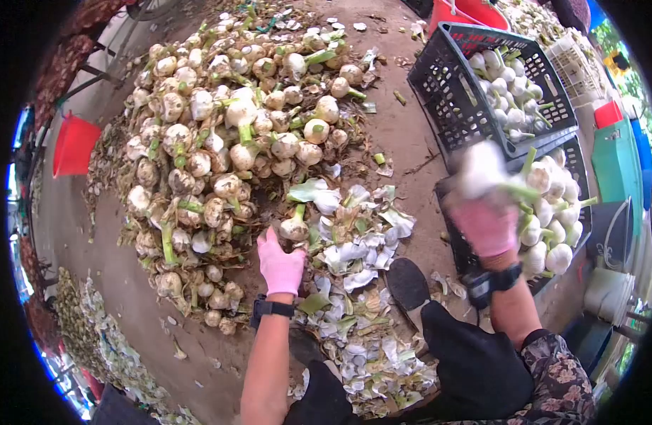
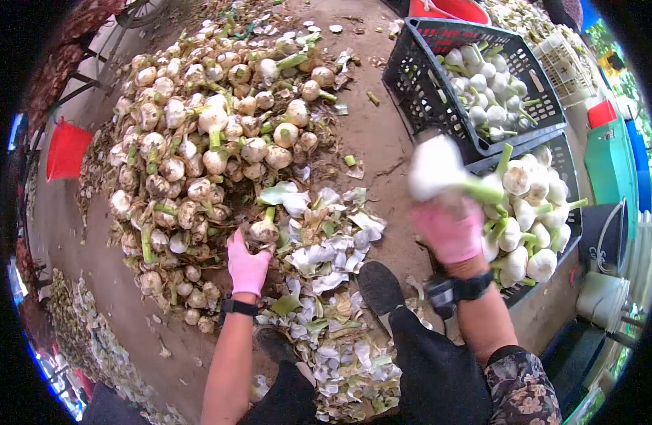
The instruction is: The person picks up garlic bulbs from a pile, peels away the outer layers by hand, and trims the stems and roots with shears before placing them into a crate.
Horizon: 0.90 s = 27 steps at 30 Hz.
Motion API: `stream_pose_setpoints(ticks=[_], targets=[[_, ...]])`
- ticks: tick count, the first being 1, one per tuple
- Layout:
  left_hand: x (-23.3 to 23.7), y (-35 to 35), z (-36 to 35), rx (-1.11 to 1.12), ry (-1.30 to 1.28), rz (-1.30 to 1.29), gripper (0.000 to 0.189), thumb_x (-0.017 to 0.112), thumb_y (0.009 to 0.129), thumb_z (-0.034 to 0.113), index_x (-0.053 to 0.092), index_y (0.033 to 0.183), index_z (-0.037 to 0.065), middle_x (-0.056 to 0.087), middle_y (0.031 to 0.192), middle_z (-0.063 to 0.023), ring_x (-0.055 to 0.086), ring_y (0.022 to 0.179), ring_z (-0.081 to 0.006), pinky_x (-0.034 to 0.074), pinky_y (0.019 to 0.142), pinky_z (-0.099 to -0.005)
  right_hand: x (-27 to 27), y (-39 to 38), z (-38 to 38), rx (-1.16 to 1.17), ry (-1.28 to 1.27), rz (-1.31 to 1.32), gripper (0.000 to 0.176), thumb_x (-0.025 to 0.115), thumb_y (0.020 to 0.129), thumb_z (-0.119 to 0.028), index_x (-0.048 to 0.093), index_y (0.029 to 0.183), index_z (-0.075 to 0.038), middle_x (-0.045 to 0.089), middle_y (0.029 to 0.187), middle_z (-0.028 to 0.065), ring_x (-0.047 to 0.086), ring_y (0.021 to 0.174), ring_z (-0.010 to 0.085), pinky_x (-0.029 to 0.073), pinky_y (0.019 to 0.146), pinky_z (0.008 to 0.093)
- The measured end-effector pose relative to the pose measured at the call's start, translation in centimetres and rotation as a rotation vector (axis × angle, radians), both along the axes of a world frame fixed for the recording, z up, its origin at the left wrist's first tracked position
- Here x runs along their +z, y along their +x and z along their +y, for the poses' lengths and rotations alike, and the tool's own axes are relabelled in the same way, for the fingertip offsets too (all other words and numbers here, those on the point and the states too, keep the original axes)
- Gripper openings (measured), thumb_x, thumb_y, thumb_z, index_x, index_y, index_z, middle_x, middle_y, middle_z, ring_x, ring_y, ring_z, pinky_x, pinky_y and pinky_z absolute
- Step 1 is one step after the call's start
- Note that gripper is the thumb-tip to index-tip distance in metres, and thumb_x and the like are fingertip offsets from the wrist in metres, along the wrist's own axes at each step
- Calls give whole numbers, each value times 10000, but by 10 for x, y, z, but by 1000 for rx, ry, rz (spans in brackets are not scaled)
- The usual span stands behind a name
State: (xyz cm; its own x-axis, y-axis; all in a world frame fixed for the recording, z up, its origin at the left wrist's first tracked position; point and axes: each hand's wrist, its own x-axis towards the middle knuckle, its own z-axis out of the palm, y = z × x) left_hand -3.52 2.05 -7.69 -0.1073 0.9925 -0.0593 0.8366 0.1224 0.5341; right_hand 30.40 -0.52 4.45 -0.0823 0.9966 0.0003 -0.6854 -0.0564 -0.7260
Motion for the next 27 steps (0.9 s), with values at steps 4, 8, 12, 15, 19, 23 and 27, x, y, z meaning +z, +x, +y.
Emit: stream_pose_setpoints(ticks=[4,8,12,15,19,23,27], targets=[[-12,15,23,6,-173,-13,714,788,586,144,483,1213,-9,506,1173,-234,520,1081,-402,426,965,-423,34,121,-10,-579,247,589,617,661,818,-116,375,1331,74,437,1349,224,497,1148,283,428,955,397],[0,25,21,88,-201,-359,664,782,593,45,492,1186,-21,535,1127,-170,554,1047,-293,446,943,-365,28,129,-17,-413,229,650,483,586,899,-209,447,1294,30,509,1302,159,516,1135,252,452,956,367],[54,47,-1,31,-144,-606,642,770,602,-17,465,1168,-14,534,1106,-109,537,1037,-208,423,955,-309,7,6,12,-95,-159,-272,407,590,883,-90,481,1255,33,553,1251,143,539,1125,202,468,928,309],[82,54,-18,-24,-117,-738,638,774,578,2,469,1139,-13,518,1111,-110,519,1047,-201,416,952,-315,-18,-83,12,156,-243,-444,536,680,829,-61,438,1295,44,546,1258,144,525,1169,190,446,969,315],[88,56,-39,-119,57,-652,610,758,555,-15,490,1103,16,506,1102,-131,531,1037,-264,430,931,-342,-28,-115,8,163,-188,-430,706,755,777,-104,369,1350,41,524,1289,134,502,1204,193,400,1027,320],[100,56,-47,-231,188,-572,624,764,539,-4,493,1098,51,504,1099,-152,527,1008,-321,438,896,-385,-14,-133,0,204,-275,-382,570,723,812,-98,454,1298,33,599,1181,106,567,1063,131,472,923,290],[105,47,-49,-130,110,-618,570,755,530,4,528,1052,44,508,1077,-141,526,1009,-318,438,889,-382,-9,-147,-2,216,-267,-481,481,656,877,-99,464,1301,22,605,1163,90,566,1030,113,472,910,281]])
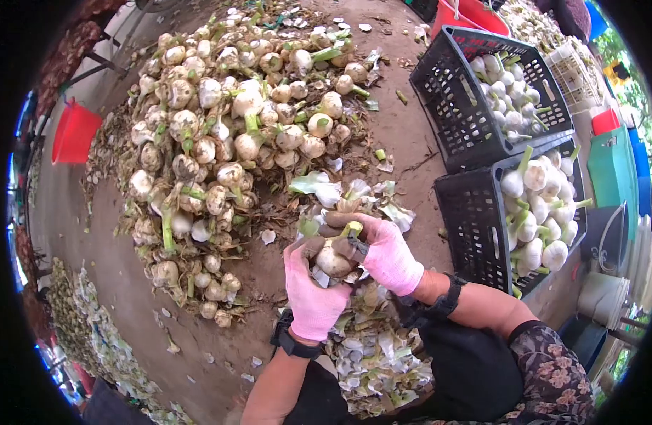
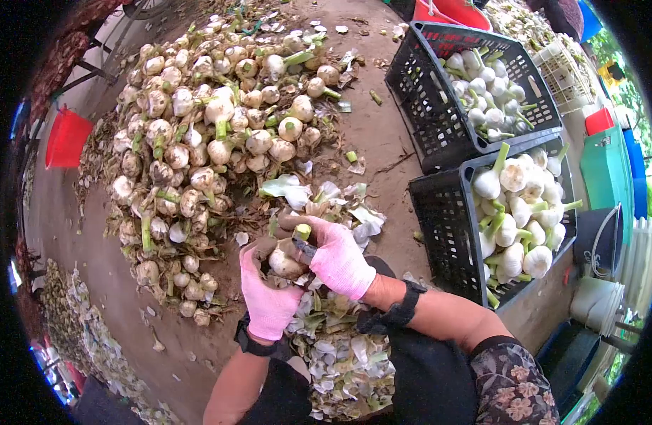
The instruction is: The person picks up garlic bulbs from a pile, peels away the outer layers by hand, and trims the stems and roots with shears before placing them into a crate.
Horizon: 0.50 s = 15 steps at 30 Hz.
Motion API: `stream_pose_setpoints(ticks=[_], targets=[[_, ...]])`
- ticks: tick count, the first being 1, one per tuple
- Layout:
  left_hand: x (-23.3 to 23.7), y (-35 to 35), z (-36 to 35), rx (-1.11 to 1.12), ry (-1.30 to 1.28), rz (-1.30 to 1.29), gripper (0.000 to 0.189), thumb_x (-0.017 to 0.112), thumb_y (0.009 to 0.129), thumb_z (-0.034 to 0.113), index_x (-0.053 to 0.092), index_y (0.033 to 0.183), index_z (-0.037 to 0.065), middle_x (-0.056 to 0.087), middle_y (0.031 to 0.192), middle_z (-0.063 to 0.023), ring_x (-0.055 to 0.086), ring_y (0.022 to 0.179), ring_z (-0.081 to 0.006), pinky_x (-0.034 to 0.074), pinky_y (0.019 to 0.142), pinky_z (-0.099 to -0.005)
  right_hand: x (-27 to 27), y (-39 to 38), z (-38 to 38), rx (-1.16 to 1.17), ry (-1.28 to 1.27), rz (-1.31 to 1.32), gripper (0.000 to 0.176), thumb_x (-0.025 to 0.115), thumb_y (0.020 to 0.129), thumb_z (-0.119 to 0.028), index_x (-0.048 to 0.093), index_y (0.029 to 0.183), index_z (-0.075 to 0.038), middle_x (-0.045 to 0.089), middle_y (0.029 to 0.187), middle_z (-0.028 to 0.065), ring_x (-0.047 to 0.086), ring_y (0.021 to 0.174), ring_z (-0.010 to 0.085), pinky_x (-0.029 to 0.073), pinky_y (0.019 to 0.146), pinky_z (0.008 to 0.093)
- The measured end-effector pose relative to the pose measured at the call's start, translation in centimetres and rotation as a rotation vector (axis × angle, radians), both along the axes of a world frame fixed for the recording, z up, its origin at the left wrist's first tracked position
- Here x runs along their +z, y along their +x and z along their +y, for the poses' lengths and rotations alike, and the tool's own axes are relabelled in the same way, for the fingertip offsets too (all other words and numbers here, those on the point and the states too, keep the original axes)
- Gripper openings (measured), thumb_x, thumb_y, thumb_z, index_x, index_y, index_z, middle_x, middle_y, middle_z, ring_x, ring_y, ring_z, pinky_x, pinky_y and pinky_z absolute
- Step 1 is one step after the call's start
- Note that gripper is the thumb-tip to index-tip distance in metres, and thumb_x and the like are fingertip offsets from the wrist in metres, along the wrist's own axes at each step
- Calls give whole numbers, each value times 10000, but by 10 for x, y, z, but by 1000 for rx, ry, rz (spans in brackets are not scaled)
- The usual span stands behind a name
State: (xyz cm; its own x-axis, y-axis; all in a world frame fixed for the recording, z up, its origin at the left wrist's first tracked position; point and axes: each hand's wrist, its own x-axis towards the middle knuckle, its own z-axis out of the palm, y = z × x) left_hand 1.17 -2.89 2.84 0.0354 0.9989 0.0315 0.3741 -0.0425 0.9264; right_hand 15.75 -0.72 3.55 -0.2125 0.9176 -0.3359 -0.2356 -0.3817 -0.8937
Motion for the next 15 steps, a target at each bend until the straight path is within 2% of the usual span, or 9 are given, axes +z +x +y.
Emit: stream_pose_setpoints(ticks=[5,6,7,9,11,12,13,14,15], targets=[[-1,-12,-8,17,-28,-30,572,765,527,-1,531,1048,19,520,1074,-131,548,1000,-263,451,894,-351,-3,3,-4,139,77,7,466,601,925,-150,445,1336,5,600,1176,87,536,1080,120,430,957,284],[-3,-14,-9,-3,-80,-92,584,779,553,-11,519,1076,10,542,1069,-115,563,989,-224,457,890,-326,-3,6,-5,141,79,7,466,601,925,-150,445,1336,5,600,1176,87,536,1080,120,430,957,284],[-4,-15,-10,-24,-132,-153,597,794,579,-20,508,1103,1,565,1064,-99,578,979,-184,463,885,-300,-4,9,-6,181,105,-89,469,598,904,-94,447,1337,3,604,1180,100,538,1089,122,427,962,285],[0,-17,-10,-45,-224,-251,630,809,602,13,498,1149,-1,574,1085,-104,583,986,-177,472,883,-303,-6,13,-9,219,134,-183,479,596,882,-37,450,1337,0,607,1184,113,540,1098,125,423,966,287],[-1,-23,-10,-68,-317,-347,664,824,625,46,487,1195,-3,583,1105,-108,588,993,-171,481,882,-306,-9,16,-14,193,408,-446,537,549,775,88,493,1302,1,631,1153,142,578,1067,148,445,934,291],[-6,-28,-11,-85,-408,-478,659,809,677,107,472,1232,-5,581,1124,-112,587,1000,-176,485,886,-316,-8,17,-16,191,407,-445,537,549,775,88,493,1302,1,631,1153,142,578,1067,148,445,934,291],[-12,-30,-12,-101,-500,-609,660,794,729,168,456,1269,-6,579,1142,-115,587,1006,-181,489,891,-326,-7,17,-18,162,354,-429,562,521,722,114,520,1273,5,642,1134,152,590,1057,162,454,918,293],[-17,-30,-13,-102,-500,-608,660,794,729,168,456,1269,-6,579,1142,-115,587,1006,-181,489,891,-326,-6,18,-19,133,301,-413,592,492,668,139,547,1243,9,652,1114,162,603,1046,177,463,902,296],[-21,-29,-14,-93,-612,-849,620,740,785,231,451,1280,-5,579,1151,-117,593,1002,-203,501,875,-342,-6,20,-18,131,301,-412,592,492,668,139,547,1243,9,652,1114,162,603,1046,177,463,902,296]])
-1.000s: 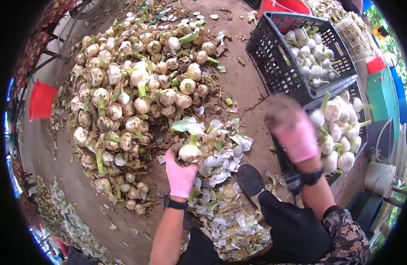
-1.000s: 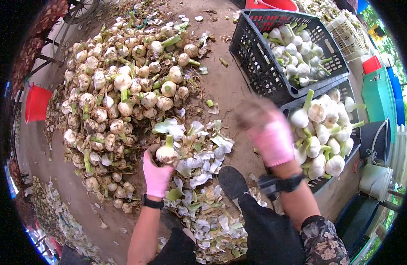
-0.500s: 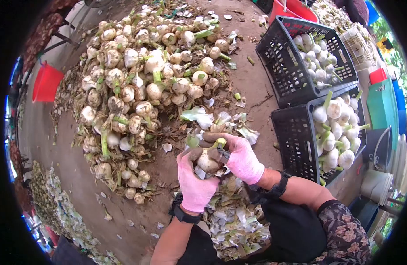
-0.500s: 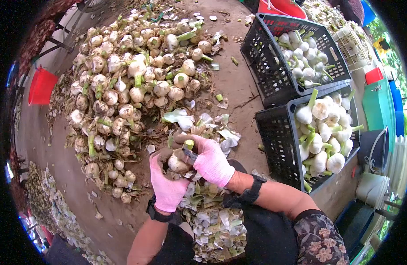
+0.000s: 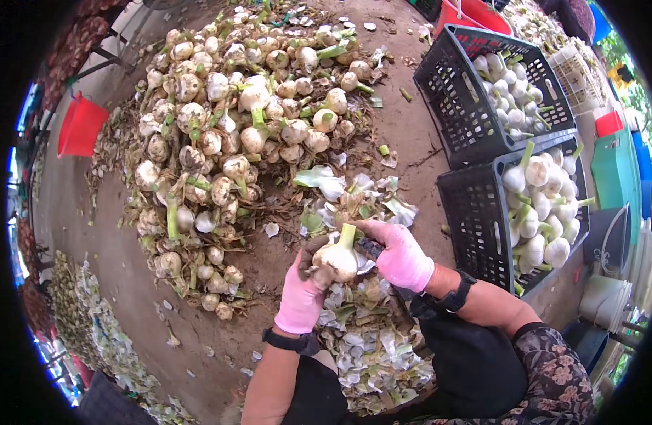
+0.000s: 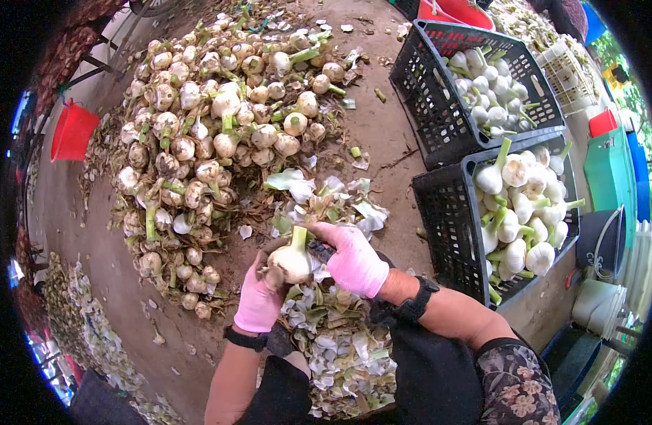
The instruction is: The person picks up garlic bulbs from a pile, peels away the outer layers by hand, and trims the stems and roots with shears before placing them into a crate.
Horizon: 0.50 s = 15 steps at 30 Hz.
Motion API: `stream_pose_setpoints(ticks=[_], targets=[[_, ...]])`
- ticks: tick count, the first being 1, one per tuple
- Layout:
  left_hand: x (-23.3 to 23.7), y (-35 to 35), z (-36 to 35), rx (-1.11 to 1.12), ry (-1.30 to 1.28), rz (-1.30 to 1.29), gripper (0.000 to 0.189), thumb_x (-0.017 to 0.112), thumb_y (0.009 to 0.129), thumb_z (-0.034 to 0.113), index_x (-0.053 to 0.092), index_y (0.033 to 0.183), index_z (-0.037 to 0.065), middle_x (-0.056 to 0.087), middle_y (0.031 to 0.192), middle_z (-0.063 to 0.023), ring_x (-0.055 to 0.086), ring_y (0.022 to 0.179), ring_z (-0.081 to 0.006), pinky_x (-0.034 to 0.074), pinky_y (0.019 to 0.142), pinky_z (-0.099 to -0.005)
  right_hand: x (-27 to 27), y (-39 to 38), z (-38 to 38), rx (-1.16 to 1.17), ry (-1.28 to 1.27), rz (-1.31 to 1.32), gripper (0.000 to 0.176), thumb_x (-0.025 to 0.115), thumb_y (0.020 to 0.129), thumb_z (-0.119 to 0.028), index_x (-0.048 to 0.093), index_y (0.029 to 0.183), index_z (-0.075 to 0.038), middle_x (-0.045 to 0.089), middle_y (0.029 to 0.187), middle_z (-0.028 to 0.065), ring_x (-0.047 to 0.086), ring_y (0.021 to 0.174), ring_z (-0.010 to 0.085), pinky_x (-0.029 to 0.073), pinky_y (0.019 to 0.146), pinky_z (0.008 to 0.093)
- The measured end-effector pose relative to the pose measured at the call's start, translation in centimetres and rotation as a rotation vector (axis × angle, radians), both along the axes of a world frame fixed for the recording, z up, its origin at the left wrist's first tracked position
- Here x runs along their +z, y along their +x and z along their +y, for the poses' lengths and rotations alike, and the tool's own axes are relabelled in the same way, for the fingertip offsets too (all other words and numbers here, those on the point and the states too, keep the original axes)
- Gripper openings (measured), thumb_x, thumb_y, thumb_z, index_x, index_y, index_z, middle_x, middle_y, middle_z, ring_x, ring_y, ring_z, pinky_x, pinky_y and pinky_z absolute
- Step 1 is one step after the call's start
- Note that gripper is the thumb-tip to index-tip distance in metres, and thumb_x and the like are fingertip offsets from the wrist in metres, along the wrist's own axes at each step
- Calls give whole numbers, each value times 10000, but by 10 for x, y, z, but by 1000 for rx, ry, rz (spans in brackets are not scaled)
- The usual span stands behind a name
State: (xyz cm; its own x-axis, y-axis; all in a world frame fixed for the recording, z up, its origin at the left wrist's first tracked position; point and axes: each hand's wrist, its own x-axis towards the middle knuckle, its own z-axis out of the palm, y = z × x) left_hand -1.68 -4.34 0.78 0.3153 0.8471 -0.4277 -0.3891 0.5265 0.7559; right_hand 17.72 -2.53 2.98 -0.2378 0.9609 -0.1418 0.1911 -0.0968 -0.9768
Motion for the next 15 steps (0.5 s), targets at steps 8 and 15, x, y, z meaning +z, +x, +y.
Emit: stream_pose_setpoints(ticks=[8,15], targets=[[-1,-5,7,82,-502,-511,610,451,924,540,465,1304,63,569,1207,-135,587,1051,-296,512,862,-434,-9,14,3,8,-268,178,321,617,852,-13,590,1171,20,659,982,44,558,901,61,472,820,257],[11,9,10,28,-97,167,507,726,784,28,477,1225,11,575,1152,-59,560,1053,-140,470,913,-286,-4,12,3,25,-171,172,263,631,851,-46,625,1111,-6,676,947,66,587,873,83,482,791,262]])
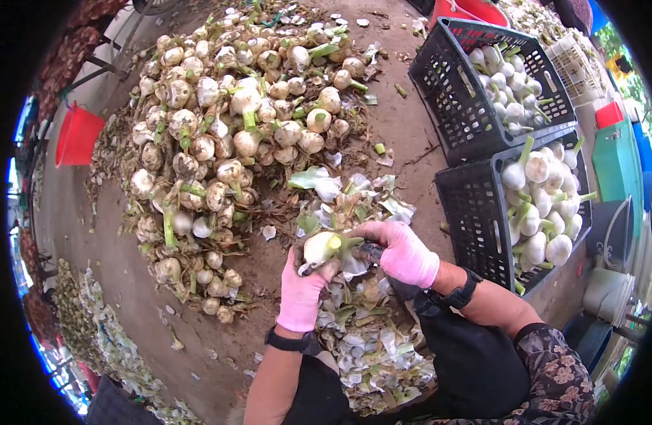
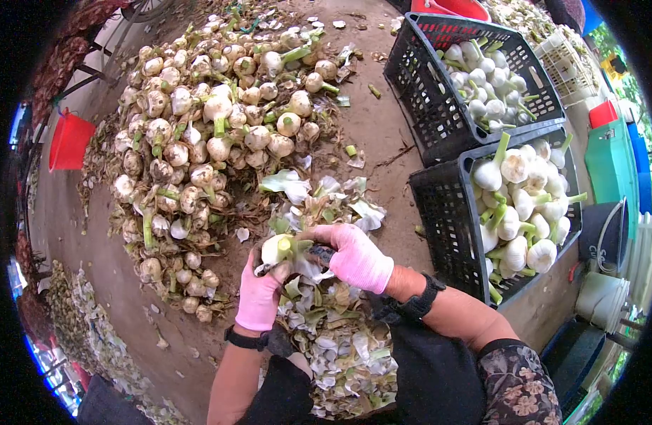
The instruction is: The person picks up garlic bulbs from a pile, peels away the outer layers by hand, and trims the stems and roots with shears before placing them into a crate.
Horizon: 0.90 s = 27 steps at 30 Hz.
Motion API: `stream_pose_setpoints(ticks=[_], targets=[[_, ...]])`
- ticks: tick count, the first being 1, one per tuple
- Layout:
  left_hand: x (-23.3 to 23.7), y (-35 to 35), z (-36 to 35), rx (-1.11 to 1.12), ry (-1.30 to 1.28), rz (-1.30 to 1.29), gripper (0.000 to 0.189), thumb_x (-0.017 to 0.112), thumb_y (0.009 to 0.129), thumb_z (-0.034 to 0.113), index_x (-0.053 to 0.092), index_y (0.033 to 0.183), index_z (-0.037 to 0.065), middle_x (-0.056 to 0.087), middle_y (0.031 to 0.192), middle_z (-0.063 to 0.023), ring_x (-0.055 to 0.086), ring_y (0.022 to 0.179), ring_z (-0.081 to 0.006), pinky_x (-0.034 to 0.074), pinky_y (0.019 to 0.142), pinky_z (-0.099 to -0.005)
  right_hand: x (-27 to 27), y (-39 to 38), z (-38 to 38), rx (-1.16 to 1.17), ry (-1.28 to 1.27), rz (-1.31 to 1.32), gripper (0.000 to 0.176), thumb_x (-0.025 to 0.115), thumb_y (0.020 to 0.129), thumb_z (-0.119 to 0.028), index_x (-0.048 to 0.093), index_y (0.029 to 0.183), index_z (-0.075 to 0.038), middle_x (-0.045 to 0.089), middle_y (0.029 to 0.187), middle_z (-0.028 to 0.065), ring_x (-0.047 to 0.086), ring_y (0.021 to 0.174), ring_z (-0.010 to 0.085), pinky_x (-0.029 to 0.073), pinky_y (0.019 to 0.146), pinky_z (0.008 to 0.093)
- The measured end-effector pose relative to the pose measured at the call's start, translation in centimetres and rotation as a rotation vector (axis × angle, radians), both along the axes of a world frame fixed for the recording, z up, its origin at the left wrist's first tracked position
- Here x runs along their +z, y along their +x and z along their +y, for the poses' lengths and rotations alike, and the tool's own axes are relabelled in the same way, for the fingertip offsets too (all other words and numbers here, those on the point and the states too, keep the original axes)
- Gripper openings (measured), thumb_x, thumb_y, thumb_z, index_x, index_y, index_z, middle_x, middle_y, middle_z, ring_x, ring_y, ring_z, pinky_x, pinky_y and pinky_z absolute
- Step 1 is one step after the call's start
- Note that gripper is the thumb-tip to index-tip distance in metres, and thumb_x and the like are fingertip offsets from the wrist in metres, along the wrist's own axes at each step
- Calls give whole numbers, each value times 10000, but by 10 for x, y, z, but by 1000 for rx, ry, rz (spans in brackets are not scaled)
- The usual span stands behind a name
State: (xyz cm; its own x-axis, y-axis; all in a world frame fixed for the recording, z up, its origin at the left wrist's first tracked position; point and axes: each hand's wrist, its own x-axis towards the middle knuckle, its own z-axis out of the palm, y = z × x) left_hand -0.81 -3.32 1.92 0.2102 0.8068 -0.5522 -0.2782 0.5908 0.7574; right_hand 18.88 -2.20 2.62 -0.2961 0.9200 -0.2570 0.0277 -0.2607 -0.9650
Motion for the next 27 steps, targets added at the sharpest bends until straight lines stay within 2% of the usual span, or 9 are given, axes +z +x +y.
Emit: stream_pose_setpoints(ticks=[3,4,8,10,11,13,14,20,27], targets=[[-9,-3,-1,-32,61,1,529,746,782,99,480,1231,14,582,1146,-63,565,1049,-143,472,911,-299,0,6,4,46,55,-158,245,626,835,-29,644,1079,-17,685,925,78,604,868,95,485,788,264],[-5,-4,-1,-48,23,-102,554,758,772,122,479,1237,11,585,1146,-65,564,1055,-147,466,921,-301,2,8,6,-21,-91,-109,243,605,818,4,659,1054,-27,687,900,64,601,857,90,486,770,262],[11,-4,-8,-232,79,-191,640,794,739,188,473,1265,13,585,1167,-68,561,1074,-161,443,956,-308,-43,27,25,-302,51,-239,302,549,790,56,673,1047,-44,704,894,89,626,797,126,489,743,275],[12,-4,-9,-298,101,-162,693,819,710,186,464,1283,25,572,1196,-65,558,1084,-163,433,968,-309,-63,40,35,-242,19,-501,388,537,746,82,661,1083,-65,685,996,122,642,886,201,489,807,298],[16,-1,-9,-259,72,-195,707,829,695,166,464,1284,29,571,1198,-60,559,1082,-163,433,968,-310,-63,41,31,-241,18,-502,388,537,746,82,661,1083,-65,685,996,122,642,886,201,489,807,298],[9,-3,-6,-214,92,-226,741,843,652,82,459,1284,32,570,1195,-48,552,1091,-157,437,962,-308,-39,35,24,-92,394,-558,463,529,718,85,638,1133,-87,640,1102,142,604,1031,271,470,891,329],[3,-5,-6,-211,93,-227,741,843,652,82,459,1284,32,570,1195,-48,552,1091,-157,437,962,-308,-19,32,21,-45,280,-420,464,567,725,52,616,1166,-84,602,1161,144,548,1127,293,446,947,351],[-5,-5,-9,-134,73,-175,750,850,659,119,446,1284,28,584,1171,-47,570,1059,-153,447,940,-290,20,23,17,241,222,-183,398,636,731,-12,640,1126,-64,645,1064,137,602,1026,296,469,902,351],[-11,-5,-14,-102,-65,-413,718,816,724,212,428,1298,23,585,1171,-70,572,1088,-197,460,958,-330,19,7,7,164,421,-499,246,621,703,-20,663,943,-55,650,874,129,636,869,301,507,758,361]])
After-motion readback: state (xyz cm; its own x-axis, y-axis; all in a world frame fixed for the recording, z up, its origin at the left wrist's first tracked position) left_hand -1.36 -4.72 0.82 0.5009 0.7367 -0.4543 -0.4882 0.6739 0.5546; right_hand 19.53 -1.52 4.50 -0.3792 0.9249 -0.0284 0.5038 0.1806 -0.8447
